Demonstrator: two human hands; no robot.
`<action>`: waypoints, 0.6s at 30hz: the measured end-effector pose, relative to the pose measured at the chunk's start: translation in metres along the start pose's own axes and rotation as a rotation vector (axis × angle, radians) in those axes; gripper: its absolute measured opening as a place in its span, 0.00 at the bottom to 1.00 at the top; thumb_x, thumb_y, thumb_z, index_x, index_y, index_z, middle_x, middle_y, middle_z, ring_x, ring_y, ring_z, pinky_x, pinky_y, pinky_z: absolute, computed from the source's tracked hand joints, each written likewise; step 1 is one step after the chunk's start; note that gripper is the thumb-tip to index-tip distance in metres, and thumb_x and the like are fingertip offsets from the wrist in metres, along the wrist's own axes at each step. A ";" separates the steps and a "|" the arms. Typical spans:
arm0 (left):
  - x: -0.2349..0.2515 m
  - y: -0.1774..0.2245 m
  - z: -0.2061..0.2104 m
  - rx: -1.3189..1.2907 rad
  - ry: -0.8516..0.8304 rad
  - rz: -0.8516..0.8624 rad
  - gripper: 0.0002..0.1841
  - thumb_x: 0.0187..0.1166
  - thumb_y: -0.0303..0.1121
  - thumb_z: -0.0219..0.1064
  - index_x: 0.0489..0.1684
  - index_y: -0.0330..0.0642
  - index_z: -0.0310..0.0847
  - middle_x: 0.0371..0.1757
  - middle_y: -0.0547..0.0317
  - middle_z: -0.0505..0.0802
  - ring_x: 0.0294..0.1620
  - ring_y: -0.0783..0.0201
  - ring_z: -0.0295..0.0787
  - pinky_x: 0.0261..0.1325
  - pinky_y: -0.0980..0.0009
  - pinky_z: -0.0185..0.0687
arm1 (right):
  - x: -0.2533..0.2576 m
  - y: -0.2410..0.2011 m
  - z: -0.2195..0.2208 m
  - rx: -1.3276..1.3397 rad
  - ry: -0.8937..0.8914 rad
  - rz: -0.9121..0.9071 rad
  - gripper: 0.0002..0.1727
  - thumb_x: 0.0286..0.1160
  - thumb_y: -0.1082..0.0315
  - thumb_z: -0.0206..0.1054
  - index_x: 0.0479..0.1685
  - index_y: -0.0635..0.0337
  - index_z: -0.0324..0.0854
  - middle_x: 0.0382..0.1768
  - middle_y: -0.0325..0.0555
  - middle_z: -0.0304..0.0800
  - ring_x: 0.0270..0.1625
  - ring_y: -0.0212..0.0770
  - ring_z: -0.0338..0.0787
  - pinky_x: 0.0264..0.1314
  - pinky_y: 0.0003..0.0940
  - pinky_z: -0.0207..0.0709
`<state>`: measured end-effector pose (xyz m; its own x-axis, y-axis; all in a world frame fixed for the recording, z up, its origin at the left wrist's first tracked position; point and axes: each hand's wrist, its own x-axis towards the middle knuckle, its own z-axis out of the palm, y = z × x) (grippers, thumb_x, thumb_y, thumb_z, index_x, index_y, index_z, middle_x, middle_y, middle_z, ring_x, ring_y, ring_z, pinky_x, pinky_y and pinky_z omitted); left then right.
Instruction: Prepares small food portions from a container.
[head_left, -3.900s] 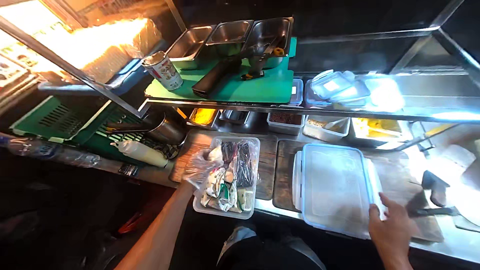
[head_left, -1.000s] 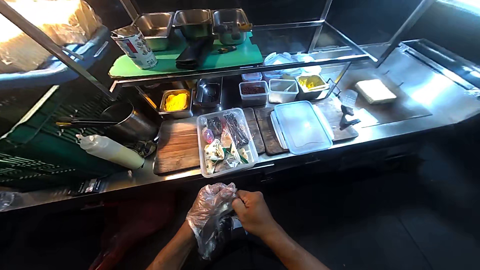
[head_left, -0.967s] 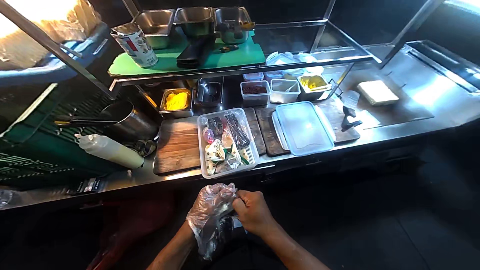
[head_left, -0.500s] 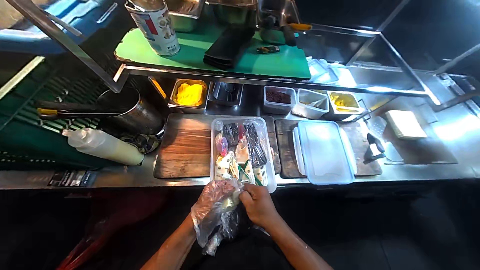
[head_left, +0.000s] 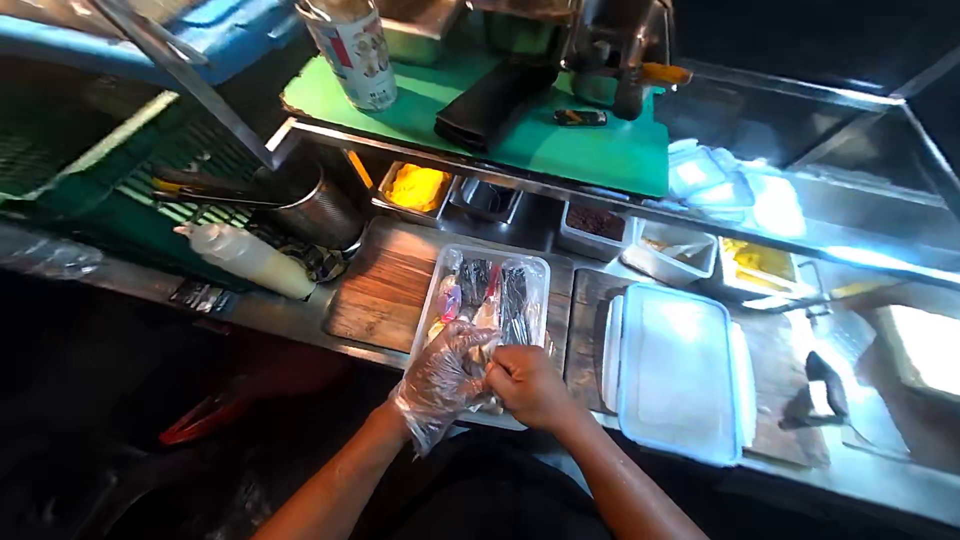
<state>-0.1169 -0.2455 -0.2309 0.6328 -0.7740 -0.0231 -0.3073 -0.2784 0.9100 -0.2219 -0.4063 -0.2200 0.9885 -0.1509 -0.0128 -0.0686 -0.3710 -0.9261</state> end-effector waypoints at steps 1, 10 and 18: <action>0.005 0.005 0.004 -0.016 0.011 0.023 0.26 0.58 0.36 0.85 0.61 0.49 0.88 0.56 0.62 0.89 0.49 0.72 0.85 0.53 0.73 0.86 | 0.000 0.004 -0.008 0.000 -0.044 -0.019 0.19 0.81 0.63 0.59 0.17 0.58 0.76 0.16 0.38 0.75 0.22 0.33 0.77 0.26 0.36 0.72; 0.019 0.055 0.060 -0.098 0.149 -0.382 0.10 0.65 0.25 0.77 0.43 0.44 0.91 0.37 0.61 0.94 0.30 0.69 0.89 0.37 0.70 0.89 | -0.008 0.049 -0.058 -0.060 -0.022 -0.120 0.19 0.80 0.58 0.62 0.19 0.57 0.78 0.21 0.39 0.80 0.26 0.35 0.82 0.30 0.39 0.78; 0.015 0.050 0.064 0.020 0.193 -0.268 0.22 0.64 0.29 0.80 0.60 0.48 0.89 0.58 0.60 0.92 0.44 0.69 0.91 0.50 0.70 0.91 | -0.007 0.068 -0.066 -0.099 -0.097 -0.300 0.15 0.82 0.61 0.61 0.28 0.58 0.83 0.37 0.41 0.83 0.36 0.34 0.85 0.37 0.35 0.84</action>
<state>-0.1678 -0.3075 -0.2120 0.8156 -0.5499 -0.1802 -0.1242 -0.4704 0.8737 -0.2422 -0.4911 -0.2577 0.9746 0.0650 0.2142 0.2191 -0.4740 -0.8528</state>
